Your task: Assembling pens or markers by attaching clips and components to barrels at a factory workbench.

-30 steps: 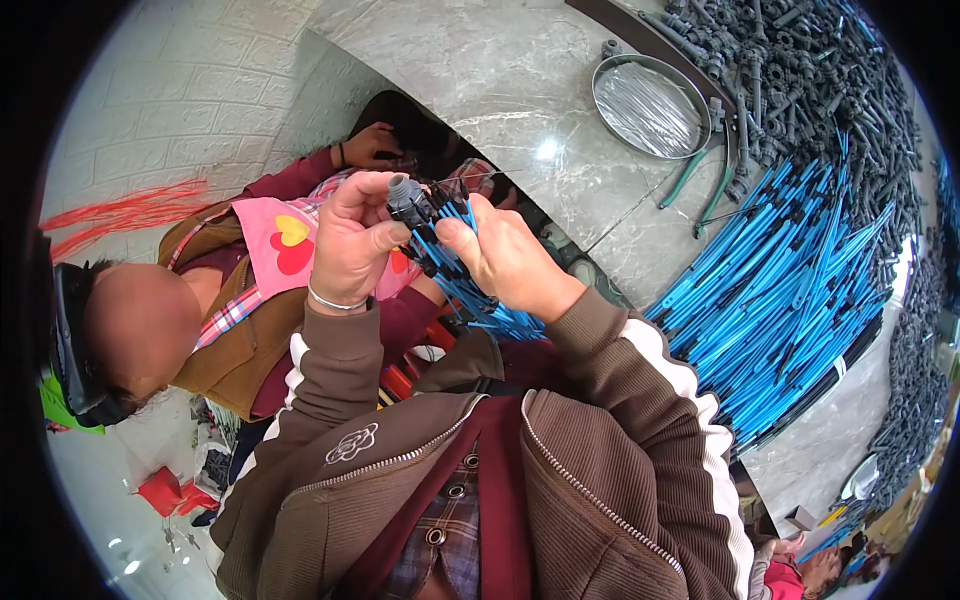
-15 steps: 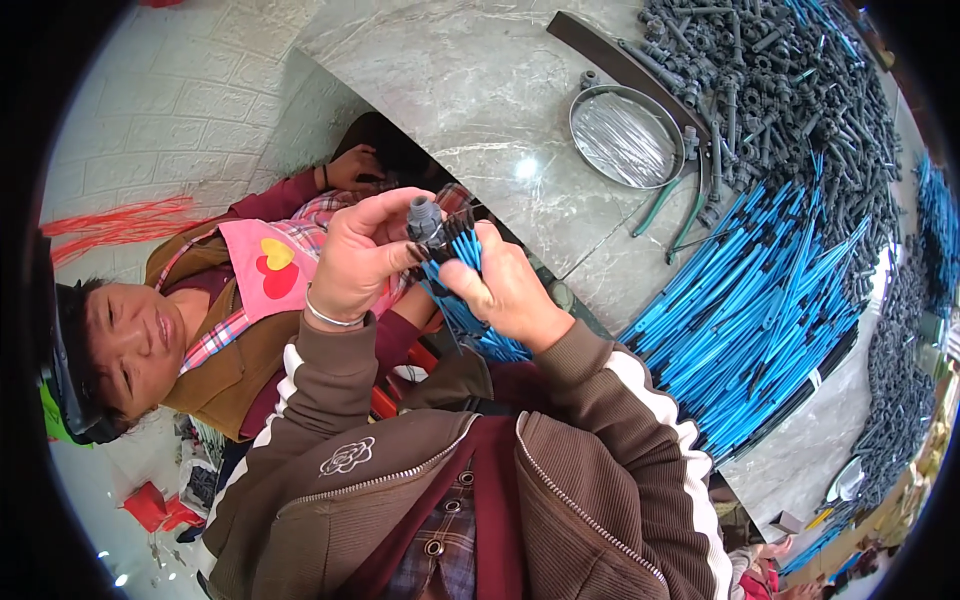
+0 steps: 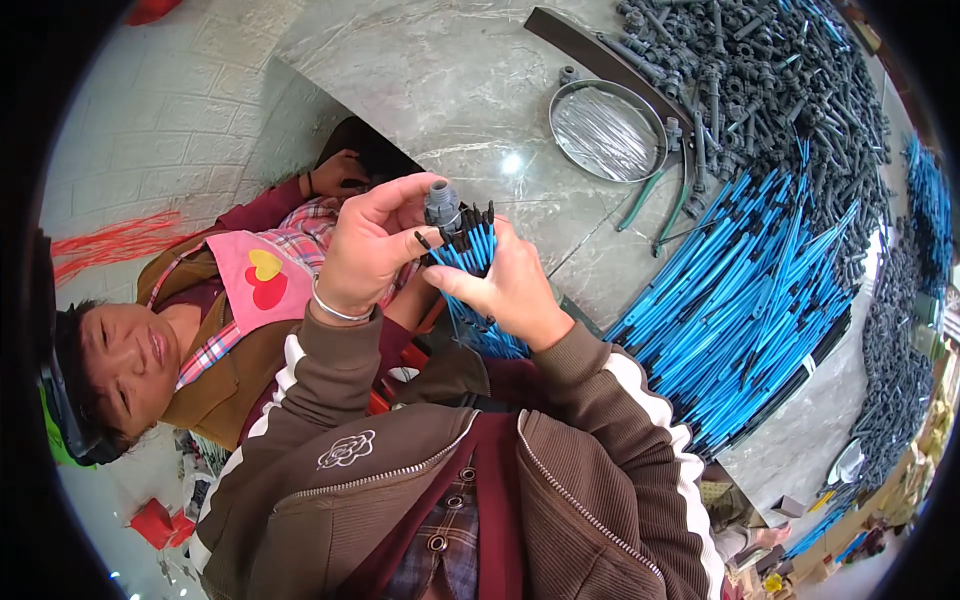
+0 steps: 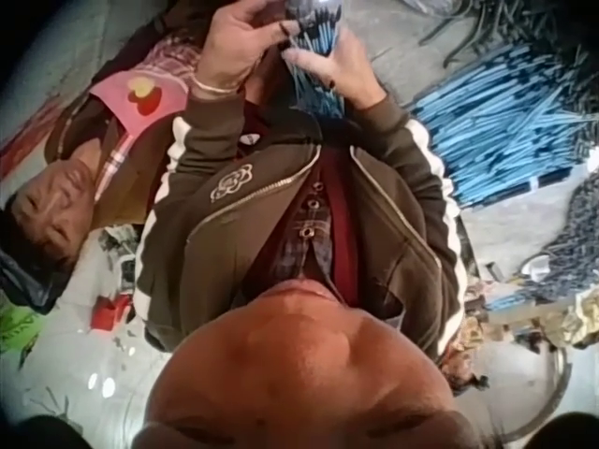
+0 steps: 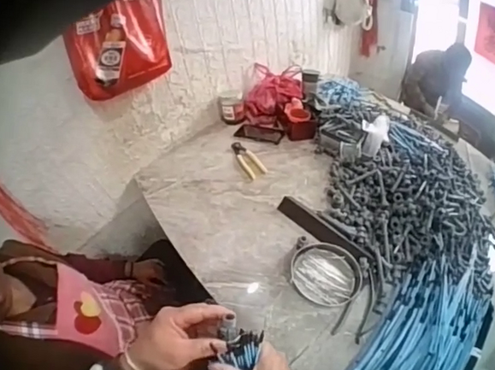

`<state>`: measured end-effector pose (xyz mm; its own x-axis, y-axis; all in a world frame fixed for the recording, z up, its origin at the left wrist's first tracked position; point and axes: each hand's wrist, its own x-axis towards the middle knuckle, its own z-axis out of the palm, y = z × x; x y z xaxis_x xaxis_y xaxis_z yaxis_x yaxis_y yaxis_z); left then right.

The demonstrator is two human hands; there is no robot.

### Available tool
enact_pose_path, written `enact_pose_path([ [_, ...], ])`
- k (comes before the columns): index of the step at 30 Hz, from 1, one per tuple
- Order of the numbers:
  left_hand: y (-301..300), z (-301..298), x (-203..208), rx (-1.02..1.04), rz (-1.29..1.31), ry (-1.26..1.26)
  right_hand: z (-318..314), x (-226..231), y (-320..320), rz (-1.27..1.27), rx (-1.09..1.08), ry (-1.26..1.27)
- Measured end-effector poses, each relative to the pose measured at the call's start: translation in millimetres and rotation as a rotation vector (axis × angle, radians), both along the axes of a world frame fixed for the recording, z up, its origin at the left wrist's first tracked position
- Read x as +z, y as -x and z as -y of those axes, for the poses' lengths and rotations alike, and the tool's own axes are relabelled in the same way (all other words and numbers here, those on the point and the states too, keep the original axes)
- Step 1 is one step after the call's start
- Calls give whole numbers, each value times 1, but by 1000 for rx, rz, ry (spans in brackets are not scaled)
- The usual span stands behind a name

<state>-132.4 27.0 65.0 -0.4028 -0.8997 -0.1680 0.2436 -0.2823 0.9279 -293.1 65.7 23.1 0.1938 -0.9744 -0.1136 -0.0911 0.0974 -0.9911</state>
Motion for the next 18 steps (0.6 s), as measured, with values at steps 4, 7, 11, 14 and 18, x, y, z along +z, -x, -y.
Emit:
enact_pose_path([
  [4, 5, 3, -1, 10, 54, -2, 0, 5, 2, -31, -85, 28],
  [7, 6, 7, -4, -11, 45, -1, 1, 9, 4, -66, -91, -5],
  [11, 5, 11, -3, -42, 58, -26, 2, 1, 1, 14, -136, -41],
  [14, 6, 15, -5, -53, 92, 12, 3, -1, 2, 19, -138, -29],
  [18, 6, 19, -8, -53, 76, -30, 4, -5, 0, 65, -138, -27],
])
